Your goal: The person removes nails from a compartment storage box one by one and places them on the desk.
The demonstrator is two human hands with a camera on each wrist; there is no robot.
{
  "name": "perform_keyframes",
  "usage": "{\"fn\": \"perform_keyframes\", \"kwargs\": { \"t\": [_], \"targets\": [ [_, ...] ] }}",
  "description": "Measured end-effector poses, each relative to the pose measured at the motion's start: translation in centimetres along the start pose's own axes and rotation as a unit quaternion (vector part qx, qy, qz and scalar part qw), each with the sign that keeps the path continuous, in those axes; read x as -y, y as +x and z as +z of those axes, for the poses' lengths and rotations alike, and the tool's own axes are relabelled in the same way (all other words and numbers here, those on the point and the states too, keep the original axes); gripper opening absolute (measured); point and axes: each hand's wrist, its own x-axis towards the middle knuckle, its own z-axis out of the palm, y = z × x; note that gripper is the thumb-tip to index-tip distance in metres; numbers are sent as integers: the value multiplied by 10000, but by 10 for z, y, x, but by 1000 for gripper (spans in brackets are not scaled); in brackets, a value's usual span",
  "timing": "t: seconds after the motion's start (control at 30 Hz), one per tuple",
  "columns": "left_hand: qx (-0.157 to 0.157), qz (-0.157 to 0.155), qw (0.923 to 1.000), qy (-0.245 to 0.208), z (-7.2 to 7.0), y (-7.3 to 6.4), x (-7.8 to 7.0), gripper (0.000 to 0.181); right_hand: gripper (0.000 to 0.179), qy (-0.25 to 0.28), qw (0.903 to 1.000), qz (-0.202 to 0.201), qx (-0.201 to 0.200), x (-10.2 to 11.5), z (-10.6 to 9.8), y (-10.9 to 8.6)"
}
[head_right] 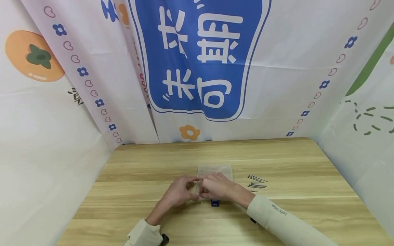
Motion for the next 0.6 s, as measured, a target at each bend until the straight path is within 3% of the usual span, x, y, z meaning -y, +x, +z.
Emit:
{"fn": "perform_keyframes", "kwargs": {
  "t": [0.6],
  "targets": [
    [-15, -89, 10000, 16, 0, 1, 0, 73, 9, 384, 9992, -23, -88, -5, 2, -2]
  ]
}}
